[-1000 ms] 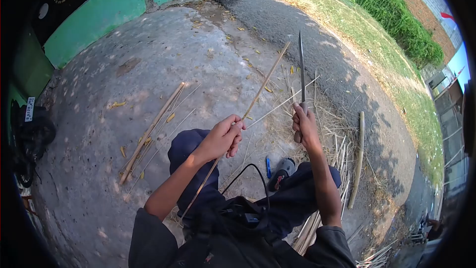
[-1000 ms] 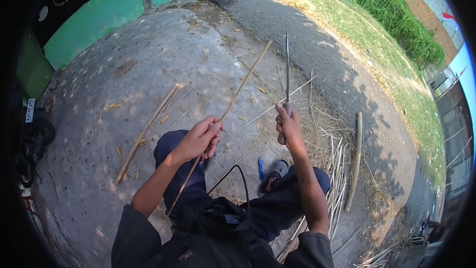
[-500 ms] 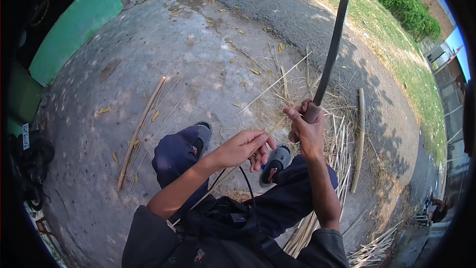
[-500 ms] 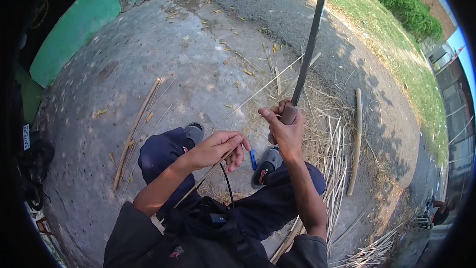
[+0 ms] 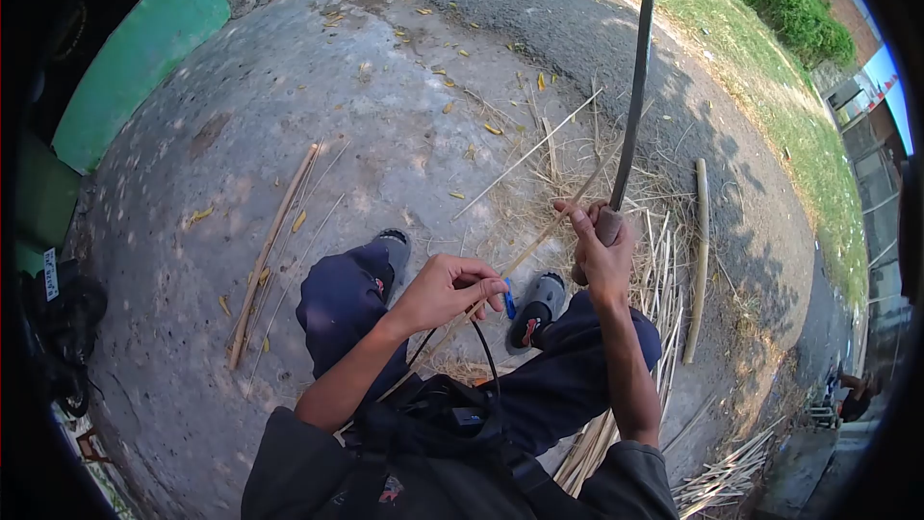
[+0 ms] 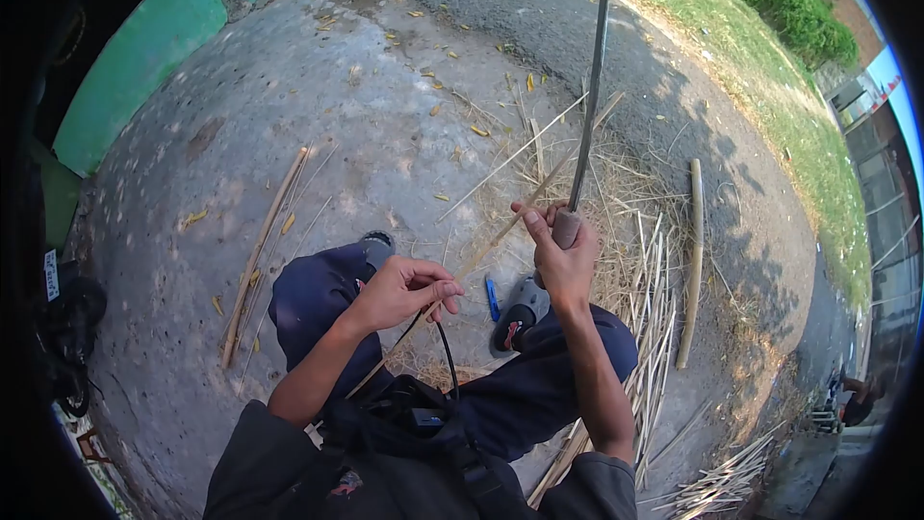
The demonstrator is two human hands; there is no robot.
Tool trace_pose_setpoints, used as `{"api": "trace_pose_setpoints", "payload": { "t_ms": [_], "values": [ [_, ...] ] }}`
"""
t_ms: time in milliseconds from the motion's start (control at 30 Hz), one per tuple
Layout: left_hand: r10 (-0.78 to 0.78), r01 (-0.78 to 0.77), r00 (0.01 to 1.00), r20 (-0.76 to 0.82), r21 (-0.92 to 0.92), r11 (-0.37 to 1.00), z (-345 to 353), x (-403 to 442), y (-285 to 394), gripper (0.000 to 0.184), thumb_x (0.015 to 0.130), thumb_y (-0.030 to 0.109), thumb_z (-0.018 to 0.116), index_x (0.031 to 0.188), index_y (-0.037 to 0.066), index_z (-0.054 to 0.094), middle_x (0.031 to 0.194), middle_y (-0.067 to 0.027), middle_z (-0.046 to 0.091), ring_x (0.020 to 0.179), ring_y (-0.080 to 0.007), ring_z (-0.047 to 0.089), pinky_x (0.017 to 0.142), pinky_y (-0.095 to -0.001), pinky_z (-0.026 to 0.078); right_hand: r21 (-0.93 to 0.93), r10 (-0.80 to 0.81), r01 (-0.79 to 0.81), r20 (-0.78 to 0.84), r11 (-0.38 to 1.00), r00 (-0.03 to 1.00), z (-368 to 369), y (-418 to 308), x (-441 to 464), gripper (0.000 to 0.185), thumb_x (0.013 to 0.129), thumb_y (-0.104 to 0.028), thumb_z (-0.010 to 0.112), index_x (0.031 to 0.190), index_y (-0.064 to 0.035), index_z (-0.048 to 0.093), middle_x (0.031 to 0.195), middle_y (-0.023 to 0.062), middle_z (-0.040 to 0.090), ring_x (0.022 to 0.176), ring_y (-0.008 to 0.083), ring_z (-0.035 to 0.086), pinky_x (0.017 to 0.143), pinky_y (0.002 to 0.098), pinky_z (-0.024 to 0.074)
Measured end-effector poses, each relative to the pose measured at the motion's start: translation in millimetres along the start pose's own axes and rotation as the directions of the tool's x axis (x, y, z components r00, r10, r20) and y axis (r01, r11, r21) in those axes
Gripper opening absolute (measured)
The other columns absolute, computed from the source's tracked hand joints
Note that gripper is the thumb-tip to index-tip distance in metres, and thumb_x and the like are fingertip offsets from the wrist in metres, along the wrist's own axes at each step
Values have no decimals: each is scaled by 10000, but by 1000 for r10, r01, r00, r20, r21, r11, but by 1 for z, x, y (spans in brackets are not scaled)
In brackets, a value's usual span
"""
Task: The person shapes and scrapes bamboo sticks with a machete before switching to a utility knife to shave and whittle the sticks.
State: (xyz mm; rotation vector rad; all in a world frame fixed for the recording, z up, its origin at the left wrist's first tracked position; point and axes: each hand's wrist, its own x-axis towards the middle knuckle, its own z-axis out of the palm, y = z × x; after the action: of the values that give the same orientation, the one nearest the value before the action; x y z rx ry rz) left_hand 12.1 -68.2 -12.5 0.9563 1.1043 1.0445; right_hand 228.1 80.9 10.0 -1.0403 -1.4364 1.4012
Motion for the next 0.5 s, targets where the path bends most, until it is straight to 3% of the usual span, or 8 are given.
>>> {"api": "trace_pose_setpoints", "payload": {
  "t_ms": [100,167,267,367,433,500],
  "values": [
    [-45,44,997,-65,-17,999,2,-2,2,177,1068,162,676,1044,-9,717,808,-58,724,618,-72,662,561,-232,539,-49,89,-86,63,995,994,5,5,-15,251,1014,-152,740,877,-58,551,790,102,744,751,113,708,573,199,414],
    [-35,34,993,-114,-11,999,3,-3,-2,177,1072,170,672,1048,-4,699,789,-47,702,592,-66,640,529,-228,517,-92,72,-64,91,994,993,11,11,-25,257,1016,-178,733,865,-32,584,746,82,738,760,122,731,578,218,432],
    [-6,4,986,-165,-13,1000,2,-3,-6,180,1077,184,666,1041,8,660,759,-27,660,558,-56,605,484,-220,479,-235,-116,166,213,958,970,25,19,-32,204,970,-181,781,966,-10,670,814,102,786,786,128,743,713,310,558],
    [29,-33,986,-164,-24,999,3,-4,-10,178,1084,189,654,1027,25,615,747,-23,640,539,-48,565,467,-218,443,-312,-105,206,313,927,944,29,31,-31,222,943,-192,810,990,-14,687,836,119,796,807,129,753,749,308,569],
    [47,-52,985,-168,-27,998,5,-3,-15,174,1090,185,644,1025,33,591,747,-28,641,528,-44,538,463,-218,423,-349,-136,253,326,902,936,34,30,-32,243,925,-206,830,989,-19,689,800,122,787,754,141,755,707,303,566],
    [104,-120,970,-218,-60,991,4,-2,-21,178,1118,208,588,1044,50,551,722,-14,593,530,-39,484,481,-221,386,-386,-15,146,322,911,947,40,28,-33,270,917,-243,838,978,-26,690,710,137,739,656,172,733,626,328,548]
  ]
}}
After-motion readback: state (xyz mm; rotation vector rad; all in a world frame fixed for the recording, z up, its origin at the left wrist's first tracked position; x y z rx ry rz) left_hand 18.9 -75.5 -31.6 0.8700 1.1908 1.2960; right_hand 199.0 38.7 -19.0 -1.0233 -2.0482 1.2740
